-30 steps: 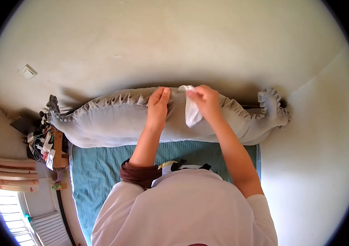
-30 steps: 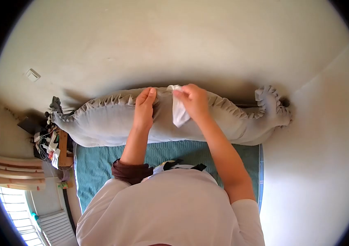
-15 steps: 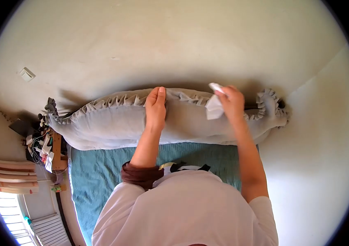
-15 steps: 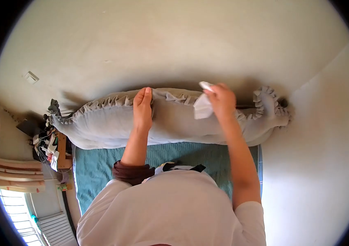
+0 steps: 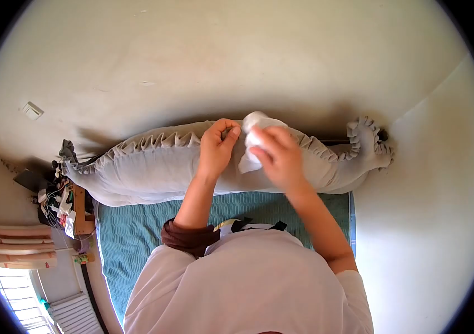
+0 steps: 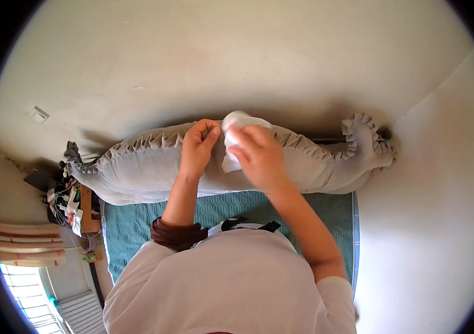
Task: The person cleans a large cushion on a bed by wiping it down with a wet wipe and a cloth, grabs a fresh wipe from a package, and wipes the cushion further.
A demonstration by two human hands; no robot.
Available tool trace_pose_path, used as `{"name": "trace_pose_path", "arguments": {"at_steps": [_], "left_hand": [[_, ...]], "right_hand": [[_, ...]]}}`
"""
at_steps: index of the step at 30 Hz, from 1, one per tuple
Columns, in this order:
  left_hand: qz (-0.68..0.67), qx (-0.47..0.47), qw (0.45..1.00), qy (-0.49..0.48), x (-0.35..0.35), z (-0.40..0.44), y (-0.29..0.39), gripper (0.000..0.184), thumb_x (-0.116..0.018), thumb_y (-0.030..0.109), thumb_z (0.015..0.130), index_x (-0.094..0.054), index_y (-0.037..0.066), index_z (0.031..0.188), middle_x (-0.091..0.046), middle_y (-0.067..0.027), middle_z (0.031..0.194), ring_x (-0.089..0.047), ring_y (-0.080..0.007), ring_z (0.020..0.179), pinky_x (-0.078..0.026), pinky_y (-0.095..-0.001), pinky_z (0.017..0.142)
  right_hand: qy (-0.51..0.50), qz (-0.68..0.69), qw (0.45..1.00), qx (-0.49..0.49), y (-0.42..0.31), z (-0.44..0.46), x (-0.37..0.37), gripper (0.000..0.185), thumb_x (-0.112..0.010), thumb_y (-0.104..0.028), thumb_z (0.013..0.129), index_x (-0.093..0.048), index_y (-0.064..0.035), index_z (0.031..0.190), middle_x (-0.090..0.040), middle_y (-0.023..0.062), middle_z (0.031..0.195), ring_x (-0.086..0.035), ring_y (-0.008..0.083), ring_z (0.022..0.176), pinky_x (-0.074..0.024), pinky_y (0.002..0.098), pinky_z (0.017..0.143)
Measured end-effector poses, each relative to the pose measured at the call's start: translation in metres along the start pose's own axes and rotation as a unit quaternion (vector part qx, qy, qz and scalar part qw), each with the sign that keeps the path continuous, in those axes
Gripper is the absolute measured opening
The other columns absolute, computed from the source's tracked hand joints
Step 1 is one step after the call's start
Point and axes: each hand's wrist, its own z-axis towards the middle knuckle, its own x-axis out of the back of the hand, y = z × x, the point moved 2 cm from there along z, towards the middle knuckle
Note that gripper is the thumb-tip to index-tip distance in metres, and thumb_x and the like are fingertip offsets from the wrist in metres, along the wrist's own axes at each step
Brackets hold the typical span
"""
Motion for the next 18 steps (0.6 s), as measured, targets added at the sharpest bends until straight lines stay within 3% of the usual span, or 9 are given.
{"name": "trace_pose_path", "arguments": {"at_steps": [2,4,5,7,9,11,18], "left_hand": [[-0.062,0.013,0.998,0.013,0.000,0.002,-0.016,0.009,-0.057,0.011,0.090,-0.060,0.003,0.090,-0.056,0.0015,0.082,-0.046,-0.0062,0.078,-0.040,-0.0225,0.068],[-0.131,0.035,0.991,0.019,0.002,0.002,-0.016,0.009,-0.055,0.010,0.091,-0.059,0.002,0.090,-0.055,0.0021,0.081,-0.045,-0.0060,0.076,-0.039,-0.0218,0.068],[-0.198,0.057,0.978,0.025,0.003,0.001,-0.017,0.008,-0.054,0.010,0.092,-0.058,0.002,0.090,-0.054,0.0026,0.081,-0.044,-0.0058,0.075,-0.038,-0.0211,0.068],[-0.199,0.059,0.978,0.027,0.003,0.003,-0.013,0.008,-0.053,0.009,0.092,-0.057,0.003,0.090,-0.053,0.0033,0.080,-0.043,-0.0053,0.074,-0.037,-0.0207,0.068],[-0.195,0.067,0.978,0.023,0.001,0.001,-0.012,0.007,-0.053,0.009,0.092,-0.057,0.003,0.090,-0.051,0.0039,0.079,-0.042,-0.0047,0.073,-0.036,-0.0202,0.067],[-0.235,0.068,0.969,0.011,-0.003,0.003,-0.014,0.008,-0.053,0.011,0.093,-0.057,0.004,0.090,-0.051,0.0042,0.081,-0.042,-0.0045,0.076,-0.035,-0.0195,0.070],[-0.193,0.047,0.979,0.038,-0.001,0.001,-0.018,0.007,-0.052,0.009,0.093,-0.056,0.003,0.090,-0.050,0.0036,0.079,-0.042,-0.0047,0.074,-0.035,-0.0202,0.067]], "right_hand": [[-0.053,-0.024,0.998,0.015,0.015,-0.014,-0.018,0.030,-0.068,-0.008,0.076,-0.066,-0.0088,0.105,-0.059,0.0065,0.090,-0.059,0.0266,0.081,-0.0477,0.0366,0.071],[-0.104,-0.193,0.973,-0.071,0.043,-0.013,-0.010,0.030,-0.068,-0.006,0.074,-0.066,-0.0106,0.104,-0.058,0.0071,0.089,-0.060,0.0265,0.079,-0.0485,0.0346,0.066],[-0.105,-0.193,0.973,-0.070,0.050,-0.013,-0.002,0.030,-0.068,-0.006,0.074,-0.066,-0.0106,0.104,-0.058,0.0071,0.089,-0.060,0.0265,0.079,-0.0485,0.0346,0.066],[-0.043,-0.093,0.979,-0.175,0.067,-0.007,0.015,0.029,-0.068,-0.007,0.075,-0.066,-0.0117,0.103,-0.059,0.0085,0.091,-0.060,0.0254,0.081,-0.0488,0.0333,0.065],[-0.008,-0.043,0.988,-0.151,0.027,0.010,0.008,0.022,-0.069,-0.011,0.075,-0.068,-0.0104,0.097,-0.058,0.0083,0.090,-0.059,0.0247,0.081,-0.0488,0.0342,0.066],[-0.058,0.013,0.997,-0.039,-0.001,0.017,-0.014,0.015,-0.068,-0.014,0.076,-0.069,-0.0091,0.090,-0.058,0.0091,0.088,-0.059,0.0251,0.080,-0.0490,0.0353,0.068],[-0.193,-0.158,0.961,-0.118,0.039,0.004,-0.007,0.016,-0.068,-0.016,0.076,-0.067,-0.0085,0.090,-0.056,0.0077,0.084,-0.059,0.0266,0.081,-0.0488,0.0376,0.067]]}}
